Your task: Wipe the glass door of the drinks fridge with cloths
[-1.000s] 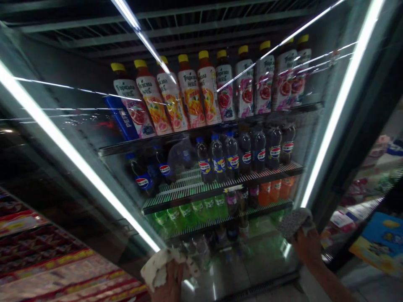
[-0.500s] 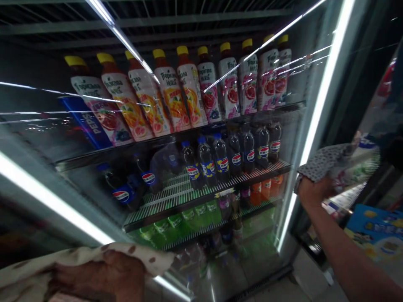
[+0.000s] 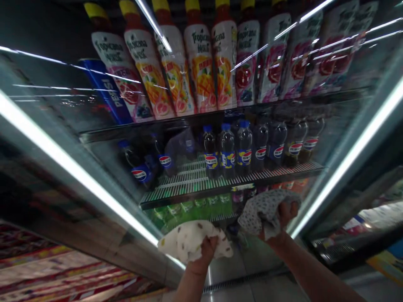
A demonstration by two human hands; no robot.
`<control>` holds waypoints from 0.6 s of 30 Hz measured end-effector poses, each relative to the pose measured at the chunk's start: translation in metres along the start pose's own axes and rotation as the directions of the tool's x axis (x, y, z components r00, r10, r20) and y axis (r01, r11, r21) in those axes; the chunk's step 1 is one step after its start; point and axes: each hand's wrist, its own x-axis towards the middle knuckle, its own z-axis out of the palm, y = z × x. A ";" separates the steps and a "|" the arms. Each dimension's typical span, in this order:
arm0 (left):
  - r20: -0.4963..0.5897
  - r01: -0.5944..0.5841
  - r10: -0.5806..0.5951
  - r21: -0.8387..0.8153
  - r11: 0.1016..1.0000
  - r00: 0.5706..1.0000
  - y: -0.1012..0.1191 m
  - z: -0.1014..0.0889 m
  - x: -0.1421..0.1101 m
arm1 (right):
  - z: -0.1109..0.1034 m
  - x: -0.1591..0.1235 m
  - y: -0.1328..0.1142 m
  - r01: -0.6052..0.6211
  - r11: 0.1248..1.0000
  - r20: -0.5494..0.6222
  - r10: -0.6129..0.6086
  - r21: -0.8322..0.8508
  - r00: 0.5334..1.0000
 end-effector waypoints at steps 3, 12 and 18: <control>-0.044 -0.089 0.094 0.113 0.990 0.995 0.005 0.026 -0.015 | 0.001 0.009 -0.024 0.130 0.991 0.048 -0.131 0.018 0.990; -0.088 -0.280 0.302 0.196 0.940 0.949 0.003 0.052 -0.050 | -0.004 -0.036 -0.066 0.083 0.969 0.242 -0.141 0.233 0.960; -0.039 -0.281 0.291 0.158 0.946 0.956 -0.021 0.044 -0.082 | -0.033 -0.107 -0.041 0.094 0.962 0.396 -0.193 0.255 0.898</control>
